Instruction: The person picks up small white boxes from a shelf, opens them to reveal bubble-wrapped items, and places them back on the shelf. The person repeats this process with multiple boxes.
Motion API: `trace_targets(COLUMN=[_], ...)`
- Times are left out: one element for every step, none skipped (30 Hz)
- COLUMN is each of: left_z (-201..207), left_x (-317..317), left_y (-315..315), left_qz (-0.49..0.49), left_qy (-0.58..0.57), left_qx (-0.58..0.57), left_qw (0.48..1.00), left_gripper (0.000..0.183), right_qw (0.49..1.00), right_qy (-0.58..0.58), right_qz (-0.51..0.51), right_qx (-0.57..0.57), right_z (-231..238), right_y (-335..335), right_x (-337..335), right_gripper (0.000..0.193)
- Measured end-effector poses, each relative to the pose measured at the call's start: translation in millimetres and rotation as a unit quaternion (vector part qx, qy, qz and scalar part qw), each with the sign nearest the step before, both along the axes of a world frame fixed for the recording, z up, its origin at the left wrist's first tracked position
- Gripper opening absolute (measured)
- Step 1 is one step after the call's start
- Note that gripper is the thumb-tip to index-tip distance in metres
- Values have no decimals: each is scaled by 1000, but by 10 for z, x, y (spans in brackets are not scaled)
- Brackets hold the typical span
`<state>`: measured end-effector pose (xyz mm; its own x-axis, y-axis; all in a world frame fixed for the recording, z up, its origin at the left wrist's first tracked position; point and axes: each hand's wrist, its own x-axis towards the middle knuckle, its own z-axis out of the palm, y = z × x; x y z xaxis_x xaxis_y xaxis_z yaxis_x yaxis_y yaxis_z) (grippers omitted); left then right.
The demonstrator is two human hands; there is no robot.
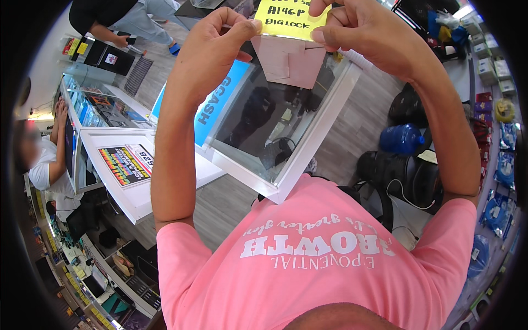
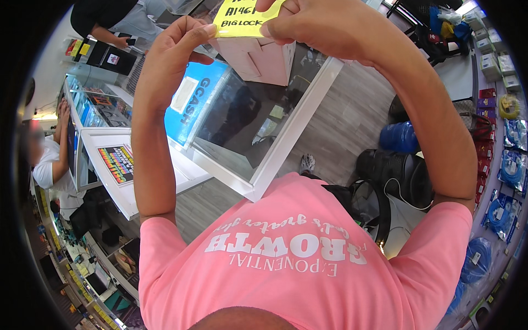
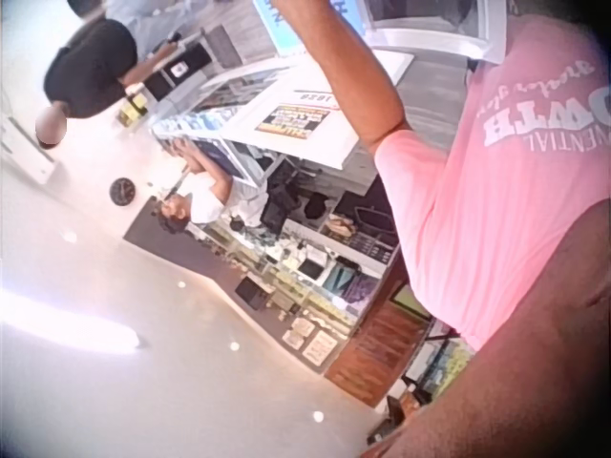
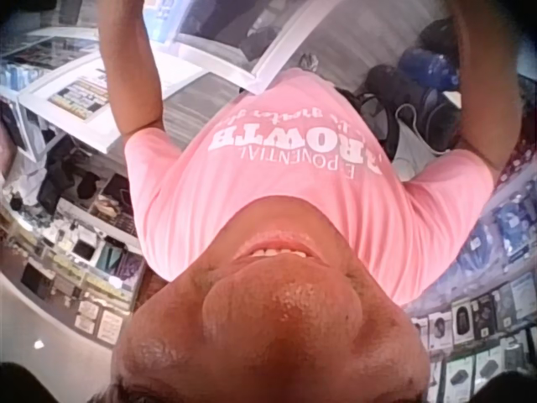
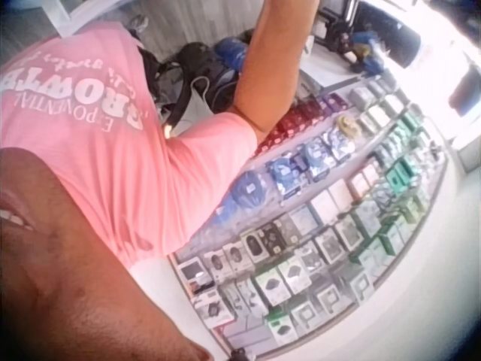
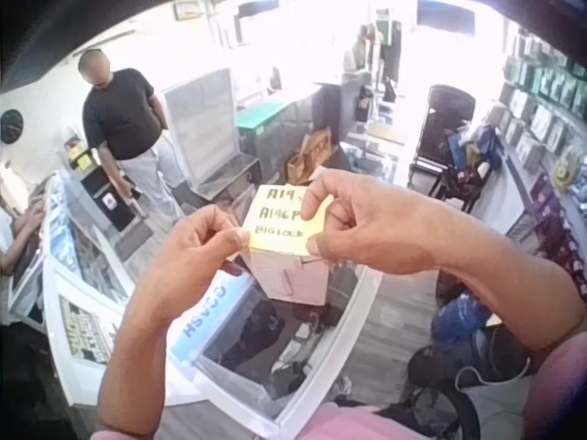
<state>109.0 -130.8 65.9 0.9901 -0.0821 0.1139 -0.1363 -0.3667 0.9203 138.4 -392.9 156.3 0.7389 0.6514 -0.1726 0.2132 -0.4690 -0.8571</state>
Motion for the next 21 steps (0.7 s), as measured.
trace_targets(left_z=[-4, -4, -9, -19, -34, -52, -73, -100, -111, -118, -125, -122, -151, -191, -200, -241, -307, -338, -343, -340, -331], left_x=[-1, -4, -11, -19, -29, -40, -52, -65, -49, -36, -26, -33, -71, -107, -121, -111, -80, -66, -29, 24, 77], left_y=[-10, -23, -33, -43, -53, -57, -44, -21, -27, -46, -68, -93, -91, -108, -125, -122, -115, -84, -31, 42, 83], left_qz=[2, 4, 7, 13, 19, 25, 26, 28, 22, 16, 10, 9, 16, 22, 16, 4, -9, -15, -60, -103, -149], left_qy=[2, 5, 7, 8, 9, 10, 21, 32, 40, 42, 44, 45, 36, 26, 14, -25, -63, -102, -153, -201, -246], left_qx=[0, 1, 1, -3, -7, -10, -22, -34, -47, -62, -78, -90, -111, -132, -154, -174, -194, -210, -128, -44, 41], left_qw=[1000, 1000, 1000, 1000, 1000, 1000, 999, 999, 998, 997, 996, 995, 993, 991, 988, 984, 979, 972, 978, 973, 957], left_gripper=[36, 36, 36, 35, 34, 33, 34, 34, 35, 34, 33, 32, 31, 31, 32, 31, 32, 33, 46, 64, 84], right_qw=[1000, 1000, 999, 997, 996, 995, 993, 991, 990, 989, 987, 991, 994, 997, 996, 994, 988, 978, 962, 931, 906], right_qy=[0, -14, -25, -35, -41, -54, -66, -84, -81, -78, -50, -30, -9, 8, 21, -37, -96, -153, -258, -361, -412], right_qz=[0, -10, -17, -22, -24, -23, -21, -16, -24, -32, -46, -58, -59, -64, -80, -83, -86, -82, -32, 17, 45], right_qx=[-7, -26, -43, -59, -74, -84, -94, -100, -113, -126, -144, -119, -94, -31, 31, 58, 84, 113, 84, 54, 87], right_z=[0, -16, -19, -20, 3, 7, 9, 1, 38, 71, 155, 128, 71, -174, -335, -435, -521, -581, -604, -614, -691], right_y=[-4, 16, 35, 55, 70, 69, 71, 64, 45, 27, 21, -20, -8, -68, -154, -244, -333, -360, -359, -351, -304], right_x=[1, 1, 0, 1, -4, -14, -21, -30, -42, -56, -57, -32, 25, 139, 175, 181, 187, 198, 185, 156, 145], right_gripper=[34, 34, 34, 34, 33, 33, 33, 33, 33, 34, 34, 36, 37, 39, 41, 43, 46, 49, 53, 57, 57])
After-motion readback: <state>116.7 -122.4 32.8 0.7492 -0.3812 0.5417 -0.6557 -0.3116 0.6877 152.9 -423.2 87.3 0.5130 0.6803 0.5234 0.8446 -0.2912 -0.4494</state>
